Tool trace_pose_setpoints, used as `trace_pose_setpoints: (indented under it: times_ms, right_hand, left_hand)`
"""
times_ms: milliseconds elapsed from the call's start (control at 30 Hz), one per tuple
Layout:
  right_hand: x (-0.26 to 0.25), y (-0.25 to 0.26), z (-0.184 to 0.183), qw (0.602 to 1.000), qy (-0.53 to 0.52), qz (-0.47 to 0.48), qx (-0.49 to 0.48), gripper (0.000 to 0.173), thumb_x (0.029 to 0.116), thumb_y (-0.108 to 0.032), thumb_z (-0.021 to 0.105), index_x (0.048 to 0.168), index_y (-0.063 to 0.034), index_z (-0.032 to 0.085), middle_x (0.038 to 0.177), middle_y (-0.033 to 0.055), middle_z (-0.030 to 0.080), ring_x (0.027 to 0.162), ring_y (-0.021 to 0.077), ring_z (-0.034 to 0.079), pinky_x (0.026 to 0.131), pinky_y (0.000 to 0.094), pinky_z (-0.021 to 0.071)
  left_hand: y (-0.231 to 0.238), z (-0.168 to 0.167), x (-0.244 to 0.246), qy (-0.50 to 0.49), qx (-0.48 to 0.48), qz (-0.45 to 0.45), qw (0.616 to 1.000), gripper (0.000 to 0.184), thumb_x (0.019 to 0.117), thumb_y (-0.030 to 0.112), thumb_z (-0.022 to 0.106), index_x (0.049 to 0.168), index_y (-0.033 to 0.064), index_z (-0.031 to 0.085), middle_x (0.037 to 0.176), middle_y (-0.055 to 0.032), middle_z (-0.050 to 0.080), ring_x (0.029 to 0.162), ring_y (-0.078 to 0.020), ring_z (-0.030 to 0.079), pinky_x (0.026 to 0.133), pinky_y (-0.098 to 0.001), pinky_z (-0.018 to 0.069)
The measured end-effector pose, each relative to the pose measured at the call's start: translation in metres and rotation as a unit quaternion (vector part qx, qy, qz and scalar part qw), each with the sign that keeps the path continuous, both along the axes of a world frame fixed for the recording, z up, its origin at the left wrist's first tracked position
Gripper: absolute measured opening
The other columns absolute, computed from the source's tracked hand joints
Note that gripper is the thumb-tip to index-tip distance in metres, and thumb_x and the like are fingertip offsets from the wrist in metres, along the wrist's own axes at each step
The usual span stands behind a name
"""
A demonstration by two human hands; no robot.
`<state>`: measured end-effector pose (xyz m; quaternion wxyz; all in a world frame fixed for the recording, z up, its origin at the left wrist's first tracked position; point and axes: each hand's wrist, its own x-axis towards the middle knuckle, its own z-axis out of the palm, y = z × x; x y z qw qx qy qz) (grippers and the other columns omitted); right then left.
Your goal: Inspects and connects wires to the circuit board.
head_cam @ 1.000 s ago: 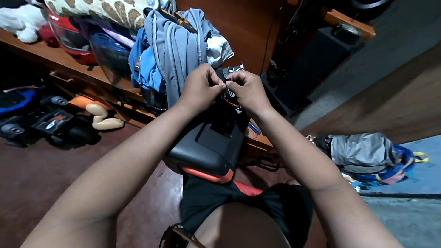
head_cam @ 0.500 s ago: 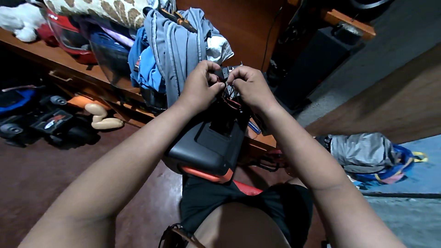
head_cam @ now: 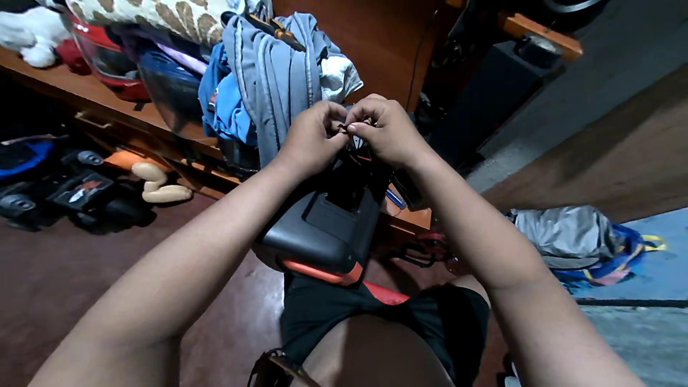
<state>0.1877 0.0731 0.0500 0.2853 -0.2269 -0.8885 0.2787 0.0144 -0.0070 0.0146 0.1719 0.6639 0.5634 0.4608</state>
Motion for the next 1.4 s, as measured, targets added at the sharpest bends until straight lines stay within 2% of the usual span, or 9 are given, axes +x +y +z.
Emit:
trace_pose_setpoints:
  times_ms: [67, 200, 567, 700, 800, 900, 1067, 1233, 1400]
  right_hand:
    - [0.001, 0.004, -0.003, 1.0, 0.015, 0.019, -0.019, 0.009, 0.0976, -0.006, 0.064, 0.099, -0.0065, 0.073, 0.108, 0.0067, 0.068, 0.1, 0.0119, 0.065, 0.088, 0.029, 0.0543]
    - [0.006, 0.009, -0.005, 0.997, 0.03, 0.057, -0.03, 0.011, 0.0989, -0.003, 0.06, 0.101, -0.0054, 0.07, 0.107, 0.0063, 0.067, 0.1, 0.0111, 0.064, 0.088, 0.0274, 0.0539]
    - [0.02, 0.022, -0.012, 0.988, 0.012, 0.146, 0.056, 0.013, 0.0979, 0.0, 0.061, 0.103, -0.0026, 0.072, 0.11, 0.0098, 0.067, 0.108, 0.0152, 0.063, 0.095, 0.0299, 0.0548]
    - [0.024, 0.021, -0.009, 0.987, -0.003, 0.143, 0.072, 0.014, 0.0972, 0.001, 0.061, 0.103, -0.0013, 0.073, 0.11, 0.0111, 0.068, 0.108, 0.0154, 0.065, 0.096, 0.0299, 0.0555]
    - [0.025, 0.019, -0.01, 0.99, 0.005, 0.135, 0.043, 0.013, 0.0981, 0.0, 0.061, 0.105, 0.0001, 0.072, 0.106, 0.0094, 0.07, 0.098, 0.0115, 0.068, 0.09, 0.0281, 0.058]
    - [0.025, 0.017, -0.012, 0.993, 0.031, 0.116, -0.016, 0.016, 0.0901, -0.002, 0.063, 0.103, -0.0009, 0.072, 0.097, 0.0065, 0.071, 0.084, 0.0089, 0.068, 0.077, 0.0277, 0.0587]
    - [0.017, 0.009, -0.013, 0.996, 0.046, 0.053, -0.049, 0.017, 0.0903, -0.012, 0.077, 0.098, -0.0027, 0.065, 0.086, 0.0058, 0.067, 0.074, 0.0114, 0.065, 0.069, 0.0294, 0.0575]
    - [0.014, 0.006, -0.012, 1.0, 0.002, 0.009, 0.013, 0.017, 0.0939, -0.008, 0.071, 0.107, -0.0028, 0.062, 0.092, 0.0074, 0.067, 0.079, 0.0132, 0.066, 0.074, 0.0318, 0.0581]
    - [0.012, 0.004, -0.012, 0.992, -0.039, -0.003, 0.118, 0.032, 0.0996, -0.01, 0.063, 0.131, -0.0025, 0.063, 0.096, 0.0083, 0.07, 0.082, 0.0159, 0.067, 0.079, 0.0348, 0.0583]
  left_hand:
    - [0.002, -0.002, -0.002, 0.04, 0.003, 0.0, 0.999, 0.017, 0.0996, 0.017, 0.066, 0.112, 0.0065, 0.071, 0.099, -0.0039, 0.073, 0.087, -0.0076, 0.069, 0.085, -0.032, 0.0577]
    - [0.001, 0.001, 0.0, 0.073, -0.042, 0.004, 0.996, 0.021, 0.1053, 0.025, 0.058, 0.107, 0.0088, 0.072, 0.093, -0.0036, 0.071, 0.082, -0.0108, 0.066, 0.08, -0.0365, 0.0544]
    - [0.005, -0.006, -0.005, -0.109, -0.082, -0.104, 0.985, 0.01, 0.0991, 0.006, 0.057, 0.1, 0.0078, 0.067, 0.093, -0.0012, 0.068, 0.085, -0.007, 0.064, 0.078, -0.0275, 0.0539]
    - [0.005, -0.006, -0.004, -0.12, -0.075, -0.096, 0.985, 0.022, 0.107, 0.019, 0.051, 0.096, 0.0093, 0.068, 0.088, 0.0014, 0.067, 0.082, -0.0055, 0.063, 0.078, -0.0272, 0.054]
    - [0.005, -0.005, -0.003, -0.09, -0.071, -0.092, 0.989, 0.02, 0.1074, 0.02, 0.054, 0.098, 0.0075, 0.066, 0.083, 0.0012, 0.066, 0.074, -0.0042, 0.062, 0.071, -0.0236, 0.0536]
    - [0.004, -0.004, -0.003, -0.044, -0.07, -0.078, 0.994, 0.021, 0.1087, 0.023, 0.052, 0.101, 0.0082, 0.065, 0.084, 0.0009, 0.066, 0.074, -0.0049, 0.063, 0.071, -0.025, 0.0536]
    - [0.003, -0.002, 0.0, 0.032, -0.048, -0.048, 0.997, 0.023, 0.1103, 0.025, 0.047, 0.102, 0.0084, 0.061, 0.085, -0.0016, 0.062, 0.076, -0.0077, 0.06, 0.074, -0.0298, 0.0515]
    - [0.004, -0.001, 0.001, 0.128, -0.013, -0.03, 0.991, 0.027, 0.1111, 0.023, 0.042, 0.103, 0.0051, 0.062, 0.094, -0.0075, 0.063, 0.088, -0.0157, 0.062, 0.083, -0.0384, 0.0515]
    - [0.003, 0.0, -0.003, 0.135, 0.001, -0.009, 0.991, 0.025, 0.1095, 0.022, 0.048, 0.108, 0.0049, 0.066, 0.099, -0.0092, 0.069, 0.094, -0.0194, 0.067, 0.09, -0.0456, 0.0522]
